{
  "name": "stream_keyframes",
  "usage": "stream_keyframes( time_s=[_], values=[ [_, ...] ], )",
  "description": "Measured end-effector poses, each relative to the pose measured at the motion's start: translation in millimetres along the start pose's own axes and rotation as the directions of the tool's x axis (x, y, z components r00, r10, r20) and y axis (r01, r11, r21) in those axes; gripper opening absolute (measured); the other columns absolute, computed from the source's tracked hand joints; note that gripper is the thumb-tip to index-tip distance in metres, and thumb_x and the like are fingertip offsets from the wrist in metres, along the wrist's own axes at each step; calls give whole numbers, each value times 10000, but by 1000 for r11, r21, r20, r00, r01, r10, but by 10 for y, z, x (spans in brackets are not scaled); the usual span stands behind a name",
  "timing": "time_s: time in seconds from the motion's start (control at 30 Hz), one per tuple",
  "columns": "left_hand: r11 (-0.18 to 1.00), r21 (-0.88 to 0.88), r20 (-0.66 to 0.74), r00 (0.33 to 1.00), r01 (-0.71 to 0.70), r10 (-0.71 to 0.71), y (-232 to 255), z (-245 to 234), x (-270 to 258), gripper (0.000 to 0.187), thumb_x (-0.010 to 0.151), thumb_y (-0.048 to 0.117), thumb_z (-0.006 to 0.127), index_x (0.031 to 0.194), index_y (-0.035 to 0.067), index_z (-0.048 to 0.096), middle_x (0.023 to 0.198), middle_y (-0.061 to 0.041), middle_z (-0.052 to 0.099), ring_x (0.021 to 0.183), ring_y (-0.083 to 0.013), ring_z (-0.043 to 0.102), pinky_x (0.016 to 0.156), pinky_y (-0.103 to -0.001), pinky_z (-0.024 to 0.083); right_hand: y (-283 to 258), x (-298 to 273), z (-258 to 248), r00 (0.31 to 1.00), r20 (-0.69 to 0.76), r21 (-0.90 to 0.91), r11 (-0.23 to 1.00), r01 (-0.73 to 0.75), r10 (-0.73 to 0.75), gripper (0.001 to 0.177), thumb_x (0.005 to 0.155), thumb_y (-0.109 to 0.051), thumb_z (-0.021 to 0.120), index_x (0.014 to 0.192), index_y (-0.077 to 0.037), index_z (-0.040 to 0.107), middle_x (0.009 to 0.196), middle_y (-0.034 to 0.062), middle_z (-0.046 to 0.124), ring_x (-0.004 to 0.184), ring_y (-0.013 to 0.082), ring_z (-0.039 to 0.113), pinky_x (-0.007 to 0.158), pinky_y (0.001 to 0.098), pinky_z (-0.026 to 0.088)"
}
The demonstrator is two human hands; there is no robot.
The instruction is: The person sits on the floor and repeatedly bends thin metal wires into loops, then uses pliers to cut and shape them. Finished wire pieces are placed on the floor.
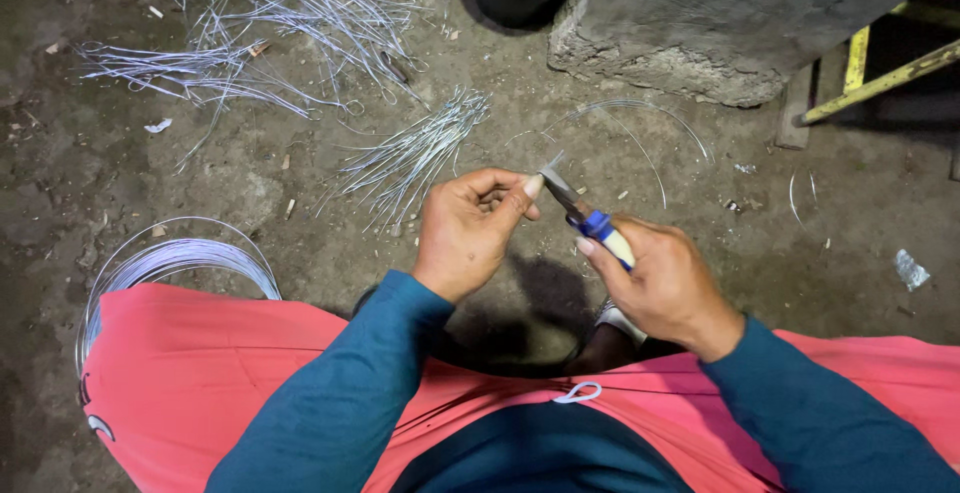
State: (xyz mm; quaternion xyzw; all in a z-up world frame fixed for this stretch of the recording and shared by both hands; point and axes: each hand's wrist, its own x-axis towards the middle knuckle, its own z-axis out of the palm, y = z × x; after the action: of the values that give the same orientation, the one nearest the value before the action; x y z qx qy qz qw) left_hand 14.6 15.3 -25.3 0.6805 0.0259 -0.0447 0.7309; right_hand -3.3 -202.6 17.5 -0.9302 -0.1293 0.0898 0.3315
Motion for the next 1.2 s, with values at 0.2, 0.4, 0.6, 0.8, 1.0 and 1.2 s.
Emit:
stream_keyframes(
  time_s=[0.2,0.4,0.6,0.8,1.0,1.2],
  values=[
    [983,-168,302,953,75,-21,-86,-121,84,229,959,217,751,978,-12,752,835,-29,742,776,-68,672,731,-235,542,248,-61,-186,847,532,537,779,-324,-14,314,1001,-266,588,867,-13,716,698,26,697,638,109,627,594,310,507],
    [996,-79,259,965,-31,51,-52,-122,110,222,981,226,747,1002,6,767,834,-6,722,777,-50,633,696,-237,508,399,-13,-96,778,629,610,609,-508,19,313,988,-256,524,1043,-25,729,895,30,784,790,108,706,715,293,568],
    [754,554,170,934,-354,313,51,-287,190,162,961,170,692,1053,49,750,968,-109,747,823,-257,705,723,-357,547,567,131,148,765,460,-79,879,-471,451,398,989,-387,647,907,-7,731,670,147,623,590,221,558,569,437,455],
    [104,805,414,678,-584,607,-2,-959,782,218,854,48,657,1028,106,775,993,-85,685,985,-303,629,880,-440,496,649,68,329,790,525,-299,937,-179,318,350,905,-436,646,916,-91,701,714,203,696,672,404,667,692,518,514],
    [-329,929,113,715,171,690,-97,-2518,1350,297,858,94,613,1136,41,706,1345,-249,613,1318,-397,511,1140,-609,265,638,-15,649,774,605,-301,954,3,188,261,889,-376,649,989,-151,734,893,184,731,891,429,675,779,537,522],
    [50,969,-249,948,244,201,-1155,-2665,1242,323,1048,208,529,1240,14,701,1359,-299,546,1257,-477,484,977,-559,447,1064,38,1193,700,681,-430,891,145,215,303,933,-365,654,956,-74,732,970,215,722,977,422,665,859,518,514]
  ],
)
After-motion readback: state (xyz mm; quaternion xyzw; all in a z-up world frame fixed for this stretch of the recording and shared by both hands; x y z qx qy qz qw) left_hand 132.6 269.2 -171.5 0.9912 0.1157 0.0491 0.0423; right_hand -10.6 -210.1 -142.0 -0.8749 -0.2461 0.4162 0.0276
